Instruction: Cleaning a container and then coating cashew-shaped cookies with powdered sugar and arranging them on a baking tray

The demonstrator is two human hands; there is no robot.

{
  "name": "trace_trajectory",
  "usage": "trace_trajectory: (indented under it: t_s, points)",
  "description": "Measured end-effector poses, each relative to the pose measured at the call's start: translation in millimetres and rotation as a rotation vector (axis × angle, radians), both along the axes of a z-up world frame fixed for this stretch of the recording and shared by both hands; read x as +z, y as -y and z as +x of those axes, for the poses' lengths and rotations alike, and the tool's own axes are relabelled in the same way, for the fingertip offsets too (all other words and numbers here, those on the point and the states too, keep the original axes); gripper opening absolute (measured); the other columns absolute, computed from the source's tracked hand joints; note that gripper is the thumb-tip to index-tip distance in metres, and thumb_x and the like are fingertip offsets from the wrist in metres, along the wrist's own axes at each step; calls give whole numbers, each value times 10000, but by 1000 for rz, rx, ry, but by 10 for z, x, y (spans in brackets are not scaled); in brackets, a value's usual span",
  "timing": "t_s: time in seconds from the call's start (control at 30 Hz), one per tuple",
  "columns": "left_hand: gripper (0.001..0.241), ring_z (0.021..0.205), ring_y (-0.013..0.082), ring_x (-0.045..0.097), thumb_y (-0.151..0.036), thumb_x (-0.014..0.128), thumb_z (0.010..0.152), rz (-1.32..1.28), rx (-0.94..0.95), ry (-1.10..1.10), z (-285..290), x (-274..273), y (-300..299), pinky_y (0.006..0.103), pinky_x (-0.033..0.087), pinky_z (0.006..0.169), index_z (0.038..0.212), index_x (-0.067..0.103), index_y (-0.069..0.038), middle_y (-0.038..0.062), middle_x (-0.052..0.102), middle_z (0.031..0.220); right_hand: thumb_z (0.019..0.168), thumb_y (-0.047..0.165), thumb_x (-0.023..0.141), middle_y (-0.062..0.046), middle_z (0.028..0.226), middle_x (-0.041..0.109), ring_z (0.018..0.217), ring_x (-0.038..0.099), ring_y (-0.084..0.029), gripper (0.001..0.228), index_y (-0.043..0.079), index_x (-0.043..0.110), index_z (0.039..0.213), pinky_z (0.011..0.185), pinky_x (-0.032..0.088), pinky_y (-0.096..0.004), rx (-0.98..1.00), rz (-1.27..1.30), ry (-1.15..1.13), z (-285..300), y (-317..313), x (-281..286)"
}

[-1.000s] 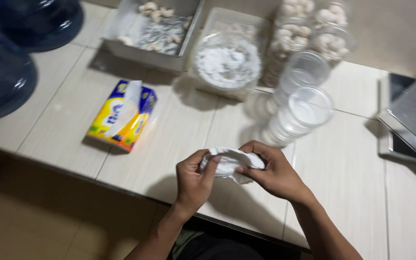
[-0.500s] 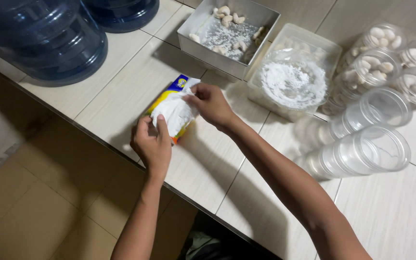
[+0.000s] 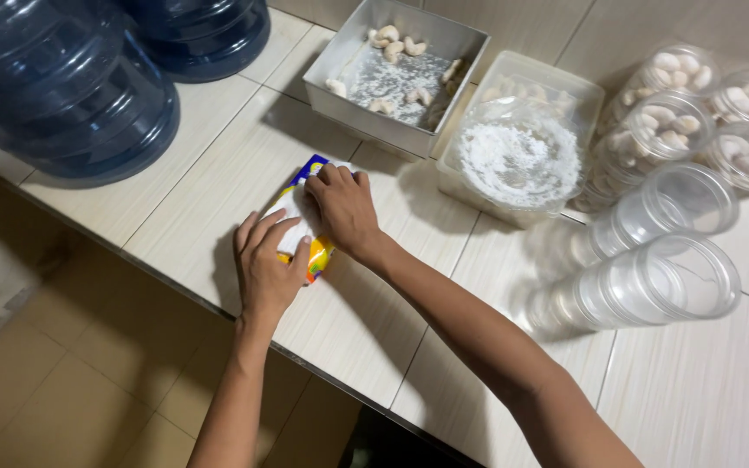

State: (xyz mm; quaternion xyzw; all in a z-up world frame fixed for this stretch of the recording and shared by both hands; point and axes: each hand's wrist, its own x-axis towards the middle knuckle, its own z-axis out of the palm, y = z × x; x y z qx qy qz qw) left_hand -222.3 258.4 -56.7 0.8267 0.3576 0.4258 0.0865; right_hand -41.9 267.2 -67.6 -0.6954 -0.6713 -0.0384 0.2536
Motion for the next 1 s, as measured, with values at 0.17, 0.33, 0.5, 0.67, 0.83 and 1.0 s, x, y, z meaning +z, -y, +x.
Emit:
trace_trajectory:
  t_s: [0.17, 0.33, 0.5, 0.67, 0.83, 1.0]
  points:
    - [321, 1306, 382, 547, -301, 758, 883, 70, -1, -59, -37, 24, 37, 539, 291, 1148, 1177, 743, -174, 73, 676, 1304, 945, 287, 670, -81, 1162, 576, 1170, 587, -309, 189, 184, 650, 1102, 1084, 379, -539, 24, 35, -82, 4, 321, 139]
    - [332, 1431, 368, 479, -395, 652, 1000, 114, 13, -6, 65, 189, 215, 519, 155, 1233, 1239, 732, -178, 97, 600, 1486, 912, 197, 710, -166, 1327, 568, 1272, 567, -390, 313, 127, 596, 1195, 1157, 336, -624, 83, 156, -222, 4, 1436, 572]
    - [259, 1192, 398, 668, -217, 678, 954, 30, -295, 217, 557, 436, 735, 479, 473, 1085, 1162, 751, -81, 167, 684, 1264, 883, 32, 700, -125, 1067, 634, 1011, 638, -376, 293, 75, 672, 1171, 950, 487, -504, 22, 421, -446, 267, 2843, 456]
    - [389, 1168, 433, 668, -35, 620, 923, -558, -692, 227, 1340, 302, 1450, 490, 537, 1004, 1311, 637, -10, 246, 687, 1251, 819, 54, 814, -122, 1140, 566, 1028, 607, -306, 512, 51, 488, 1214, 860, 515, -396, -739, 674, -534, 710, 3723, 239]
    - [721, 1257, 549, 545, 15, 585, 863, -916, -896, -2, 2024, 157, 1898, 544, 515, 1042, 1550, 369, -13, 360, 500, 1442, 718, 100, 882, -341, 1567, 298, 1481, 272, -527, 1105, -34, 184, 1564, 1228, 237, -608, -944, 422, -975, 1054, 3873, 456]
    - [753, 1289, 537, 521, 20, 537, 847, -942, -962, -96, 2442, 60, 2029, 500, 524, 1053, 1569, 324, 8, 360, 485, 1461, 649, 153, 927, -238, 1594, 391, 1516, 296, -414, 1164, 65, 246, 1589, 1267, 221, -535, -861, 286, -1024, 1242, 3799, 480]
